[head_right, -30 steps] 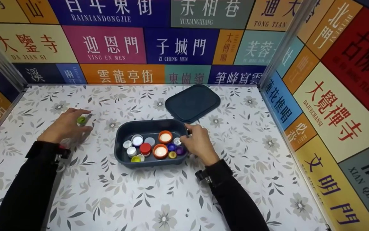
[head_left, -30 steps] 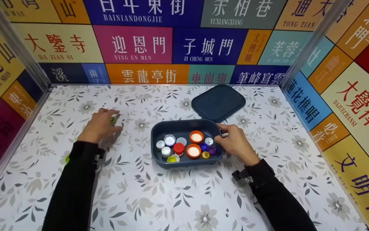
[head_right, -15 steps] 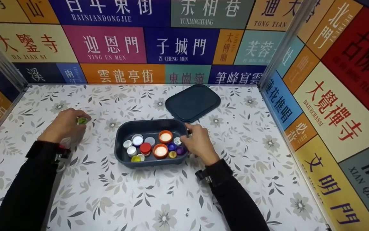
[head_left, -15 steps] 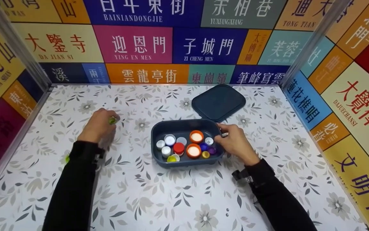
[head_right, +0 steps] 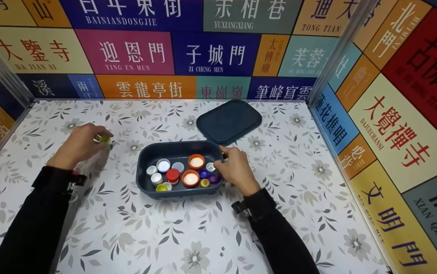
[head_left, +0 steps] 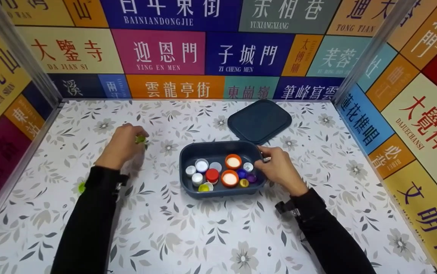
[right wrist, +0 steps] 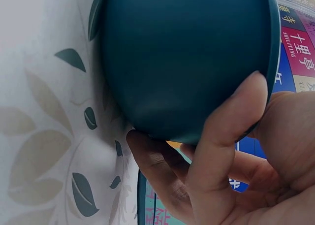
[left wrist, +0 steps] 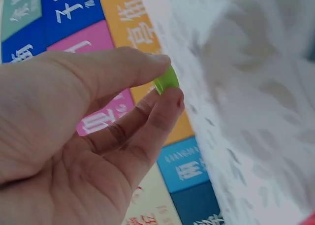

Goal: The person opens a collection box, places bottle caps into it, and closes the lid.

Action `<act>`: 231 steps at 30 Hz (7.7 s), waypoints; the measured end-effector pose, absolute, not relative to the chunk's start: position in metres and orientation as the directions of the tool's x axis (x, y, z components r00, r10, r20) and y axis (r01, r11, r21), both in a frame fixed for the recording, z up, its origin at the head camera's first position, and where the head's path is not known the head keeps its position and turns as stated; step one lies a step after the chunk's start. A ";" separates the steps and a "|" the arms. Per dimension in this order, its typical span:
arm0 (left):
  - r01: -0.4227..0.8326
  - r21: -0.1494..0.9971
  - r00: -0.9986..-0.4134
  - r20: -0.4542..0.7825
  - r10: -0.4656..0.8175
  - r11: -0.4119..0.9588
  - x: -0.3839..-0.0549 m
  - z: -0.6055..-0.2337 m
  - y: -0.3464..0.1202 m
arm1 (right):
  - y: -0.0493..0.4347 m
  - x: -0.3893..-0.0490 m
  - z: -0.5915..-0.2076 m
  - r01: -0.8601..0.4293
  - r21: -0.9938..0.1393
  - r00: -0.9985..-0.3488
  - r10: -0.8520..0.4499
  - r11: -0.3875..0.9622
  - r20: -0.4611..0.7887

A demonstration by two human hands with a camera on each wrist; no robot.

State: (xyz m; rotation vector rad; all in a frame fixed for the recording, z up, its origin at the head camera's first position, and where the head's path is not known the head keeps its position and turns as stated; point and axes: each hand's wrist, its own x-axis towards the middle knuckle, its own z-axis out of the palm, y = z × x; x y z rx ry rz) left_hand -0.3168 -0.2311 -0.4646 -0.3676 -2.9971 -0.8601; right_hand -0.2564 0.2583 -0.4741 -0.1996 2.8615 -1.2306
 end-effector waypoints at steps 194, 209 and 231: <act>0.610 0.334 -0.770 0.033 0.638 0.719 -0.247 -0.449 -0.042 | 0.253 -0.253 -0.480 -0.108 -0.734 -0.994 -0.092 0.671 0.063; 0.612 0.364 -0.771 0.075 0.633 0.702 -0.243 -0.446 -0.047 | 0.253 -0.253 -0.482 -0.115 -0.722 -0.993 -0.096 0.682 0.068; 0.528 0.363 -0.849 0.209 0.485 0.767 -0.224 -0.434 -0.119 | 0.253 -0.253 -0.482 -0.111 -0.751 -0.993 -0.098 0.651 0.062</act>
